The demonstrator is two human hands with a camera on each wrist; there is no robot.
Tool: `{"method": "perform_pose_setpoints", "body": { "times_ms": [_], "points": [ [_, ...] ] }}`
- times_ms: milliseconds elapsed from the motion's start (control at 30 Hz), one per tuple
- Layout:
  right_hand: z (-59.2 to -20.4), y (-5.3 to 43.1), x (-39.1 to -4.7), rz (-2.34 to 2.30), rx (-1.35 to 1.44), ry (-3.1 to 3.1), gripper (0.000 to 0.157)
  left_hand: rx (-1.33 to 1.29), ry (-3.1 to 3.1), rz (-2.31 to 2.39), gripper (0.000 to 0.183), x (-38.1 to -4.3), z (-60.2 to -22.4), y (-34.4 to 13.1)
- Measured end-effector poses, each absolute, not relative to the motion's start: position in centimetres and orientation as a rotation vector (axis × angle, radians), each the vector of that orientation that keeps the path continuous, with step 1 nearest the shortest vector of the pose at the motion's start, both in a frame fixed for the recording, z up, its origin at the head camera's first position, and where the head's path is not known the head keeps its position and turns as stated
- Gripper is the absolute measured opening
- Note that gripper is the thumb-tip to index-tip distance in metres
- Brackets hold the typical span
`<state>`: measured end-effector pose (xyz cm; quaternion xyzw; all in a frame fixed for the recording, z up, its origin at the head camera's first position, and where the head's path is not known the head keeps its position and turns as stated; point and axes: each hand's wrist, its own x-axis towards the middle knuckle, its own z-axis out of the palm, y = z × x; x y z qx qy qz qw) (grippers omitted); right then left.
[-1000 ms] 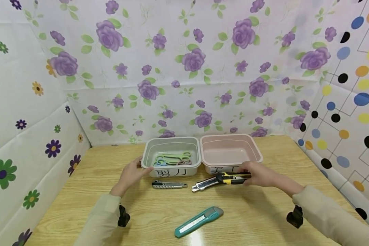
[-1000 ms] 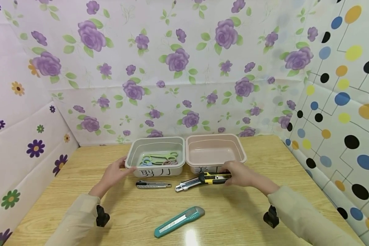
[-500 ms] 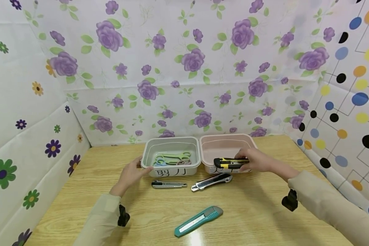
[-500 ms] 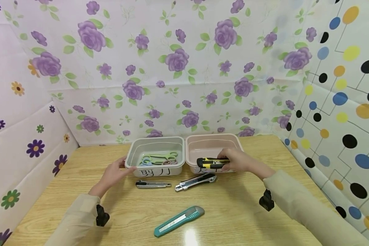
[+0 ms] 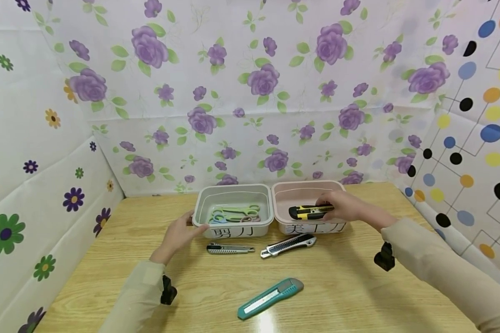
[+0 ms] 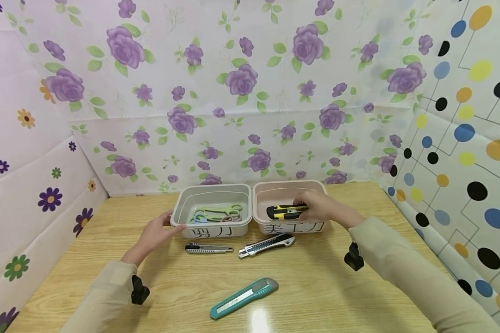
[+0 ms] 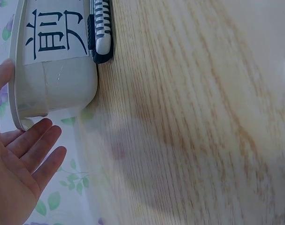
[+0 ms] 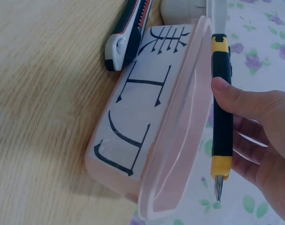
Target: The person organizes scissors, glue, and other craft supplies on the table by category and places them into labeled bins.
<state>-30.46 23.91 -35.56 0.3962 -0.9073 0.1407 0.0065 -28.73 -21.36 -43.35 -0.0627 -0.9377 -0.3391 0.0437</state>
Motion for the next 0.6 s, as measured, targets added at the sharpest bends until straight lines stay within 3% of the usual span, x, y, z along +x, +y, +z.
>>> {"method": "perform_pose_setpoints", "body": {
  "times_ms": [600],
  "points": [
    [-36.9,23.6,-32.8,0.486,1.144,-2.828,0.038,-0.186,-2.871,-1.035,0.075,-28.4,-43.0,-21.2]
  ]
}}
